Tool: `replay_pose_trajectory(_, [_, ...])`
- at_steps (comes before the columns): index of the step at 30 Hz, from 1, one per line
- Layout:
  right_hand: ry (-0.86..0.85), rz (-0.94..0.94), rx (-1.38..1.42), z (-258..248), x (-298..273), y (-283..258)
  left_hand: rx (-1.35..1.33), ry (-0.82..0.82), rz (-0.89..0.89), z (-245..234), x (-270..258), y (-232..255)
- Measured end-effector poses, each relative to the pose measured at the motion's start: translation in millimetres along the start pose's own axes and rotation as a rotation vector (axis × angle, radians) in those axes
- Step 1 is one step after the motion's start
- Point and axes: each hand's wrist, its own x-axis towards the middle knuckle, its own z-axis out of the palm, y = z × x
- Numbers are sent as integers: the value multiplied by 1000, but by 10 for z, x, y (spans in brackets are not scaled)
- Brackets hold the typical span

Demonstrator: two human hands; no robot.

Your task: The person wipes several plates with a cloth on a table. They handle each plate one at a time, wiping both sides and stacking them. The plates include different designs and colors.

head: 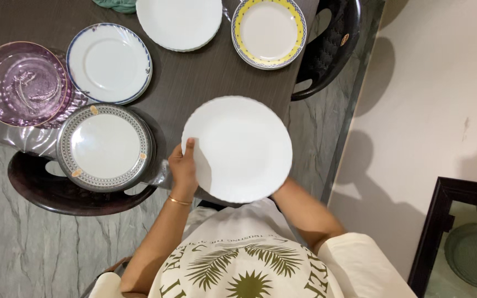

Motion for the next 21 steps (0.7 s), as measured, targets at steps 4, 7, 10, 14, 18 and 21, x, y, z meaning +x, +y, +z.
replay_pose_trajectory(4, [63, 60, 115, 48, -124, 363, -126, 133, -32, 101, 174, -6])
replay_pose_trajectory(7, [102, 91, 98, -9, -372, 439, -178, 138, -34, 72, 345, 5])
replay_pose_trajectory(10, [137, 75, -49, -195, -595, 153, -136, 167, -54, 37, 539, -78])
replay_pose_trajectory(14, [305, -79, -187, -436, -918, -323, -5, 263, -51, -3, 774, -430])
replay_pose_trajectory(18, [504, -351, -192, -631, -1212, -767, -11, 315, 9, 31, 973, -823])
replay_pose_trajectory(21, [593, -502, -183, -713, -1368, -965, 74, 377, -16, 69, 1030, -972])
